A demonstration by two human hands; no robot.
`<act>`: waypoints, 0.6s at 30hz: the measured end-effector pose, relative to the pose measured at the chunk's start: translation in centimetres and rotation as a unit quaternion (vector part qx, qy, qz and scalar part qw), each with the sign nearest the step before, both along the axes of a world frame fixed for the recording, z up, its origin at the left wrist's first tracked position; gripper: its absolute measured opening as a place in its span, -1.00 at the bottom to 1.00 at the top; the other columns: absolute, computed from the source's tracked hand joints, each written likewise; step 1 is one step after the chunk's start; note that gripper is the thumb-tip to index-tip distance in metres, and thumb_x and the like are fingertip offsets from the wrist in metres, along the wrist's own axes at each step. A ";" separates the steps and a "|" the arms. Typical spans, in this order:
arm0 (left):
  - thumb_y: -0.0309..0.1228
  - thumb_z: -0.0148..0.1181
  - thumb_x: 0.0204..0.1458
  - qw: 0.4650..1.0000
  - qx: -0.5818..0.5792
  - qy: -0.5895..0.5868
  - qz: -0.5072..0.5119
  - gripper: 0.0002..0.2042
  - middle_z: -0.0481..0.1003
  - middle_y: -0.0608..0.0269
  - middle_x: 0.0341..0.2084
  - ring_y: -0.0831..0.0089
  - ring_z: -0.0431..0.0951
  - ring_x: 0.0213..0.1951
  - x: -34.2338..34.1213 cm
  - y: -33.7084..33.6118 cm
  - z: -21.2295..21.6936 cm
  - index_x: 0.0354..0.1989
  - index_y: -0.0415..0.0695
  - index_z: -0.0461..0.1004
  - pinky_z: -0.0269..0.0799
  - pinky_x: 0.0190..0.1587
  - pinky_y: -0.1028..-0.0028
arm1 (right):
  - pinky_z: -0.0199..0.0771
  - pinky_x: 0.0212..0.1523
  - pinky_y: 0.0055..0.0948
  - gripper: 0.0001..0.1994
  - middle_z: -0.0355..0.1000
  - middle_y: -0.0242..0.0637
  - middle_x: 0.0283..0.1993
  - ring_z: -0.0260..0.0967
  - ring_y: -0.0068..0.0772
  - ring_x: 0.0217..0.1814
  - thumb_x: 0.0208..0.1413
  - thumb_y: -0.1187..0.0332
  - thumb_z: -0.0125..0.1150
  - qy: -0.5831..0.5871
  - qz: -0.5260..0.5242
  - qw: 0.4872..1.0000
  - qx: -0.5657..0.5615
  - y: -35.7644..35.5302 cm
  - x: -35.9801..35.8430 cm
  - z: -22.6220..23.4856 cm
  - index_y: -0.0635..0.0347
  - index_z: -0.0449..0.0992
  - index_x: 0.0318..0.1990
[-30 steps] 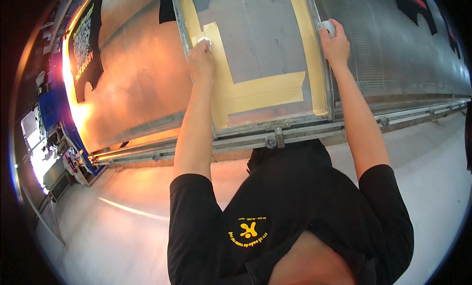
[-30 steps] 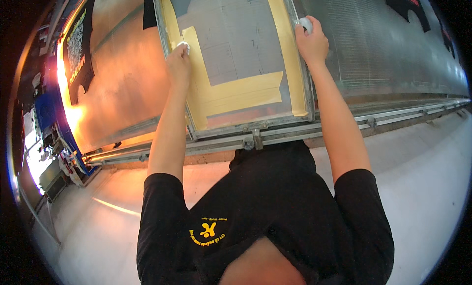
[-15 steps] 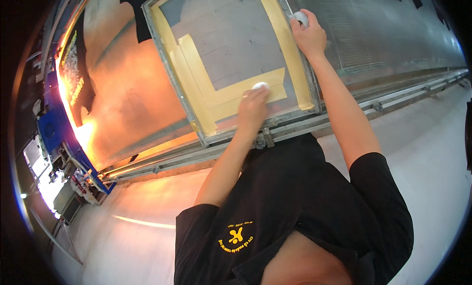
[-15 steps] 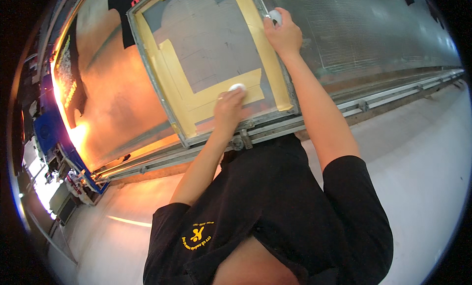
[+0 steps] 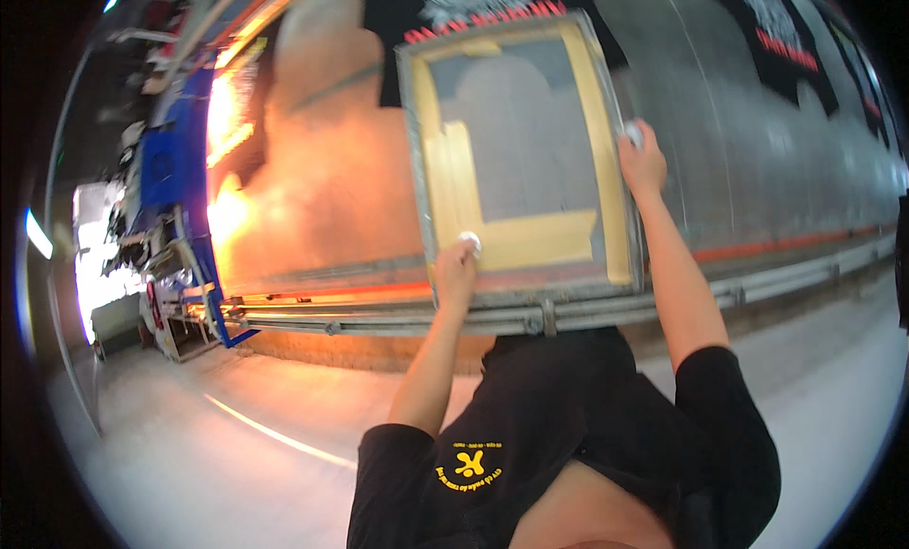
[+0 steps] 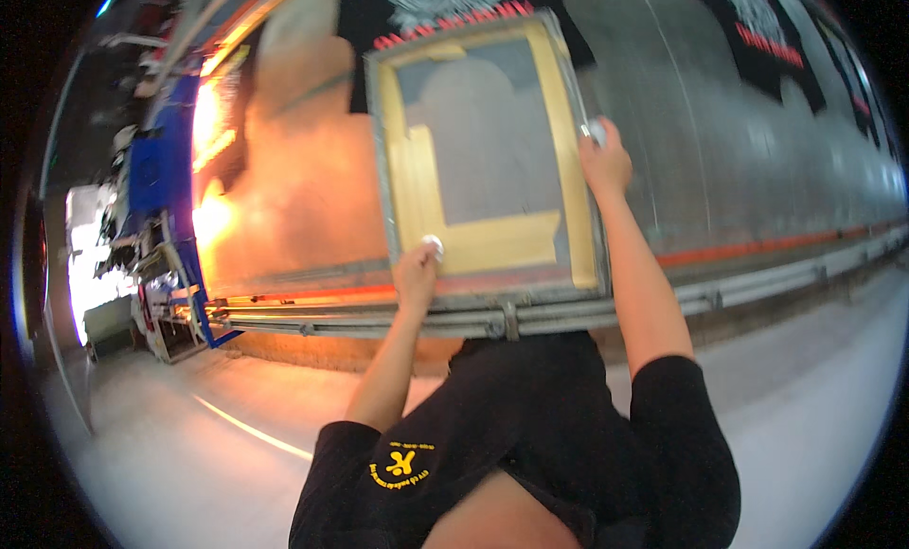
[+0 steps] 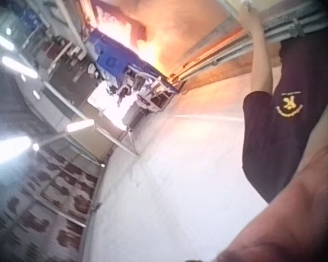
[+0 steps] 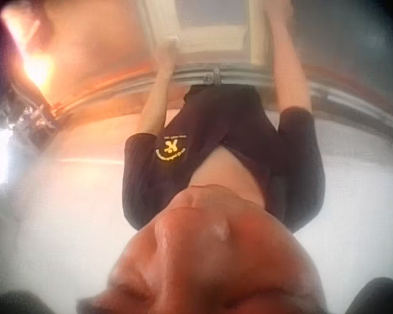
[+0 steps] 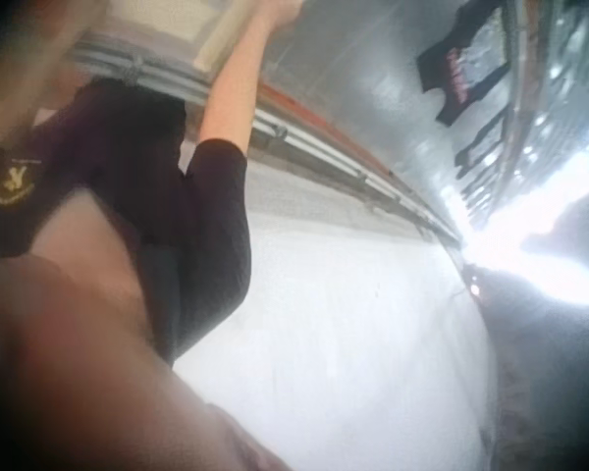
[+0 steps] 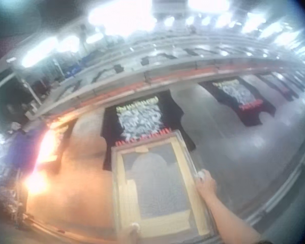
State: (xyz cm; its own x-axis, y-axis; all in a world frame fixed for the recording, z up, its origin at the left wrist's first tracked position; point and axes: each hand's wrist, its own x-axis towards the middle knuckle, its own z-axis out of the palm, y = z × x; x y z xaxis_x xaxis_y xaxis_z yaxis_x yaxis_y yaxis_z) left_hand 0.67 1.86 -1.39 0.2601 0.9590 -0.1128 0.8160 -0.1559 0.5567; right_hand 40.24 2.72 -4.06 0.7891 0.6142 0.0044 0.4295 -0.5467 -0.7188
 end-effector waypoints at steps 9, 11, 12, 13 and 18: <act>-0.40 0.18 0.16 0.800 -0.112 -0.495 0.319 -0.51 0.54 0.07 -0.14 0.43 0.57 -0.18 -4.7 -3.4 1.0 0.22 -0.35 0.24 0.52 -0.17 0.47 | 0.42 0.01 -0.21 -0.61 0.50 -0.05 -0.01 0.46 0.00 0.02 0.11 0.17 0.12 -0.012 0.024 0.990 0.136 -2.1 1.4 9.0 0.12 0.48 0.05; -0.37 0.19 0.17 0.753 -0.134 -0.536 0.358 -0.48 0.54 0.09 -0.17 0.42 0.58 -0.23 -6.7 -3.5 2.9 0.24 -0.31 0.20 0.54 -0.24 0.45 | 0.42 -0.02 -0.28 -0.63 0.51 -0.11 -0.04 0.47 -0.12 -0.02 0.13 0.21 0.13 -0.015 0.044 0.981 0.190 -2.8 1.1 12.9 0.18 0.47 0.05; -0.34 0.19 0.17 0.724 -0.170 -0.554 0.375 -0.49 0.54 0.13 -0.20 0.42 0.59 -0.27 -7.0 -3.7 3.9 0.23 -0.28 0.21 0.55 -0.29 0.43 | 0.42 -0.04 -0.33 -0.64 0.52 -0.13 -0.06 0.47 -0.19 -0.04 0.15 0.24 0.14 -0.011 0.050 0.976 0.210 -3.8 1.3 14.8 0.22 0.47 0.04; -0.32 0.19 0.17 0.692 -0.206 -0.571 0.390 -0.50 0.54 0.16 -0.23 0.42 0.59 -0.32 -7.3 -4.1 4.6 0.22 -0.25 0.22 0.56 -0.34 0.42 | 0.42 -0.04 -0.37 -0.65 0.52 -0.15 -0.08 0.47 -0.24 -0.06 0.17 0.26 0.12 -0.035 0.055 0.974 0.217 -4.7 1.9 16.4 0.24 0.46 0.05; -0.12 0.10 0.21 0.638 -0.458 -0.577 0.224 -0.67 0.53 0.29 -0.57 0.46 0.56 -0.57 -8.3 -3.0 3.7 -0.30 -0.19 0.49 0.51 -0.57 0.44 | 0.15 -0.59 -0.68 -0.68 0.38 -0.46 -0.47 0.20 -0.73 -0.59 0.25 0.22 0.10 0.225 0.052 0.922 0.312 -7.9 1.4 22.0 0.21 0.44 0.04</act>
State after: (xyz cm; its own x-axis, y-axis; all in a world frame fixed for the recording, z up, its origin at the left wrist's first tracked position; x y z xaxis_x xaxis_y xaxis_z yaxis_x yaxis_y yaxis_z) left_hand -7.65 -1.11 2.32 0.3993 0.6352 -0.6611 -0.3703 0.7714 0.5175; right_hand 41.65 -5.21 17.94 0.7349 0.6747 0.0693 0.0386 0.0604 -0.9974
